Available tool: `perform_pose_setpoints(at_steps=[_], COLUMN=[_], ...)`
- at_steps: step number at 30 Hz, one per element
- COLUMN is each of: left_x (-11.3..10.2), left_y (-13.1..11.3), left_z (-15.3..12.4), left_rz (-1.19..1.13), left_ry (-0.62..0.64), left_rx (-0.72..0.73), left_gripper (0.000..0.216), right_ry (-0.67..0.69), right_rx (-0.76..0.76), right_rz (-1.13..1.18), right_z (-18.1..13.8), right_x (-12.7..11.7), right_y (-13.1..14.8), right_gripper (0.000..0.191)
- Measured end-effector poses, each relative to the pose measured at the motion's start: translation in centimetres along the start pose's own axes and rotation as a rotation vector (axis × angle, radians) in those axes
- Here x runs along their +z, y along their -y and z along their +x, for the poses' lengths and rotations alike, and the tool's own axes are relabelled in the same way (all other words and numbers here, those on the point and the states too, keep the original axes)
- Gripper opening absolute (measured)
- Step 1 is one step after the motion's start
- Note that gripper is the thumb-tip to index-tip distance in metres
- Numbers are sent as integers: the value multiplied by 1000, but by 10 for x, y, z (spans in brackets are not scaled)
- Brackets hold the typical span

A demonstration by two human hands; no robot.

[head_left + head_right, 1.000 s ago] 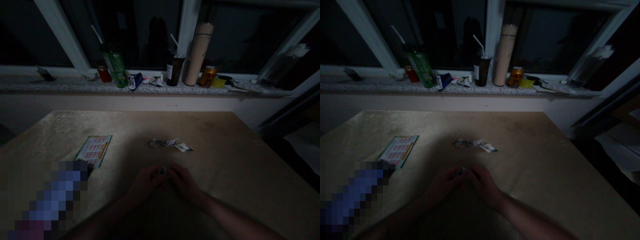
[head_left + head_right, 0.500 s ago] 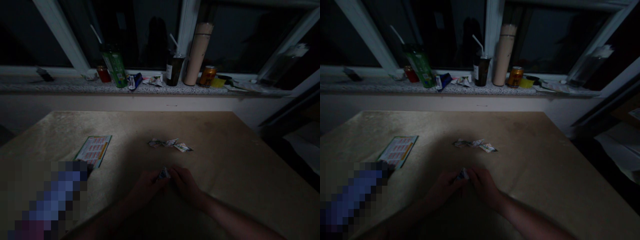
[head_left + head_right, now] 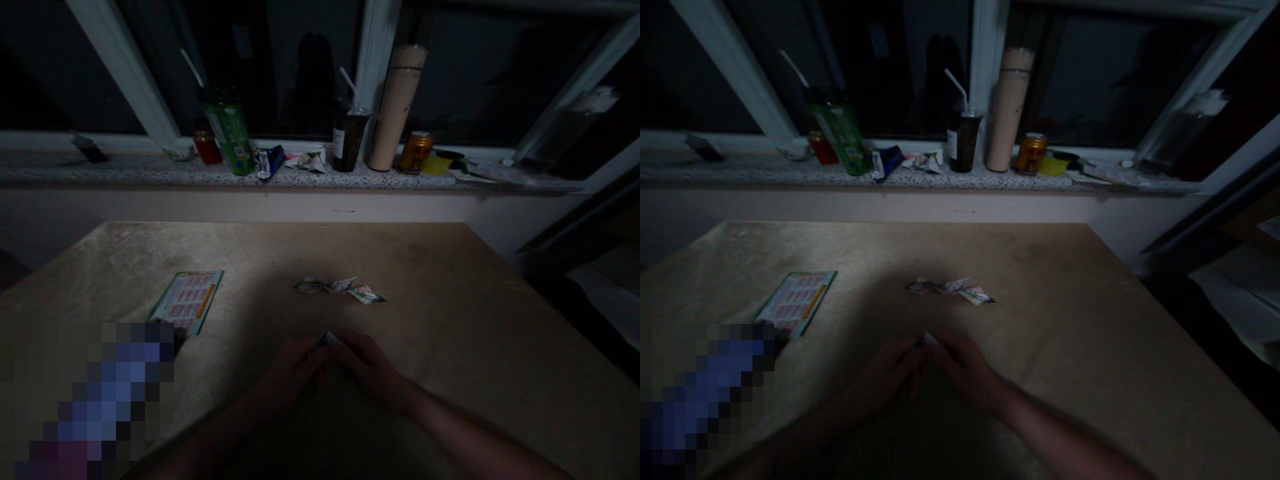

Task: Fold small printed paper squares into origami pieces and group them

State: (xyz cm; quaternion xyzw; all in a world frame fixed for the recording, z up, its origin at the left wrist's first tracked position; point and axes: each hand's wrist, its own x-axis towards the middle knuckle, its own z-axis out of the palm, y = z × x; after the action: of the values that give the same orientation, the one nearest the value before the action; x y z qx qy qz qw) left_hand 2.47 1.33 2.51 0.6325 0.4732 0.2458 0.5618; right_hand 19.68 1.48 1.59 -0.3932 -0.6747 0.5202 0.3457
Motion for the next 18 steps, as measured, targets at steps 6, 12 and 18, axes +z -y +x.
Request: perform_pose_setpoints(at_steps=[6,12,18], left_x=[-2,-2,-2], left_y=[-4,-9,-5], left_z=[2,0,0], left_rz=[-2,37,64], left_ry=[-103,-152,-99], left_rx=[-8,-2,37], left_gripper=[36,38,39], right_ry=[-135,-185,-29], right_rx=[19,32,69], right_rz=[-21,-5,63], right_z=[0,0,1], right_x=[1,1,-2], right_y=[-5,-7,-4], right_gripper=[34,36,33])
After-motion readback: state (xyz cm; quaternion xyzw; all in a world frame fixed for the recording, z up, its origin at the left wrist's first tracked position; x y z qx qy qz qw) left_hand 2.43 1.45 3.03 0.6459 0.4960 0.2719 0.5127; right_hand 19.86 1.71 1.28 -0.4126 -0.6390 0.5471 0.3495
